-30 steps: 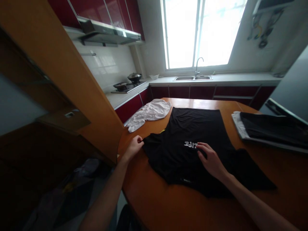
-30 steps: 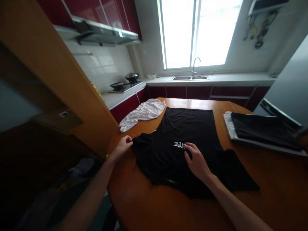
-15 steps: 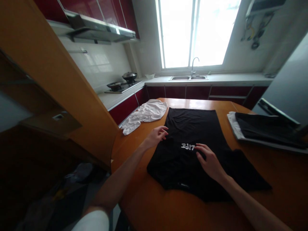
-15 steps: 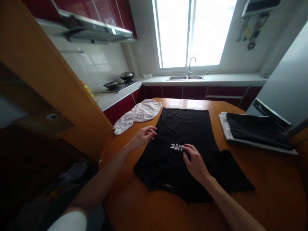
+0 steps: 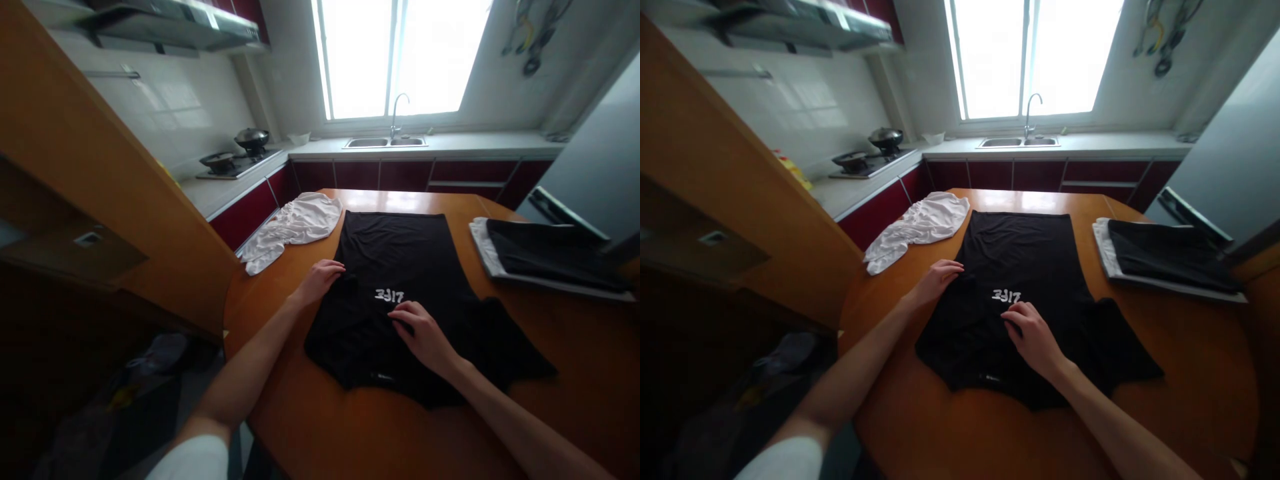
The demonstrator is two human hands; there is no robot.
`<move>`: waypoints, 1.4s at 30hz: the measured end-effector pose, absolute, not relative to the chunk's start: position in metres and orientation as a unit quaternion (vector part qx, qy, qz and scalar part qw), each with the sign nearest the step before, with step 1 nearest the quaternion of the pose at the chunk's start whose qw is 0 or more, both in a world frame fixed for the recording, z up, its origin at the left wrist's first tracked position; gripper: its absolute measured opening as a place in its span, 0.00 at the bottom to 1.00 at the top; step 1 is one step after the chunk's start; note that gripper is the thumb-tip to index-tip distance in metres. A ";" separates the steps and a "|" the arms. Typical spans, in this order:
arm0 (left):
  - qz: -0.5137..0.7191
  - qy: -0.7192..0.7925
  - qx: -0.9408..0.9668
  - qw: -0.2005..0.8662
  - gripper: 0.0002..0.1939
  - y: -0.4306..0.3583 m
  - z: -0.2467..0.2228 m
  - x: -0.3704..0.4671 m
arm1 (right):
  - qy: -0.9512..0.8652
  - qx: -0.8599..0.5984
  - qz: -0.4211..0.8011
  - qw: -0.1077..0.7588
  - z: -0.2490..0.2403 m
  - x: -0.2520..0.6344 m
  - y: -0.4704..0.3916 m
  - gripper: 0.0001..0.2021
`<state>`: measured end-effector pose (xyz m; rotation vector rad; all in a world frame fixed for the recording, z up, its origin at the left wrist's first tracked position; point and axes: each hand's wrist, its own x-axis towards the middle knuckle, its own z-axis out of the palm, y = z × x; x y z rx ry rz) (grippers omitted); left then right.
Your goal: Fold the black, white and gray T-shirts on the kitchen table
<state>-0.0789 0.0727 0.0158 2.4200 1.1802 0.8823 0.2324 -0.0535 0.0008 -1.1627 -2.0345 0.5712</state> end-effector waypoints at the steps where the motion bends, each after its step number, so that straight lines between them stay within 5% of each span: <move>1: 0.303 0.404 0.850 0.151 0.11 0.073 0.013 -0.076 | -0.795 -0.445 0.222 0.347 0.002 0.230 -0.055 0.12; 9: 0.296 0.403 0.849 0.168 0.09 0.071 0.007 -0.067 | -0.855 -0.397 0.175 0.284 0.013 0.219 -0.062 0.12; 23: 0.273 0.404 0.863 0.131 0.15 0.071 0.001 -0.066 | -0.896 -0.373 0.146 0.192 0.017 0.206 -0.068 0.27; 29: 0.262 0.473 0.827 0.150 0.21 0.059 0.032 -0.090 | -0.905 -0.363 0.120 0.188 0.019 0.208 -0.069 0.24; 36: 0.131 0.534 0.796 0.253 0.12 -0.016 0.066 -0.125 | -0.913 -0.349 0.106 0.181 0.003 0.212 -0.065 0.21; 42: 0.188 0.569 0.773 0.208 0.14 -0.089 0.034 -0.105 | -0.916 -0.356 0.064 0.171 0.004 0.212 -0.067 0.26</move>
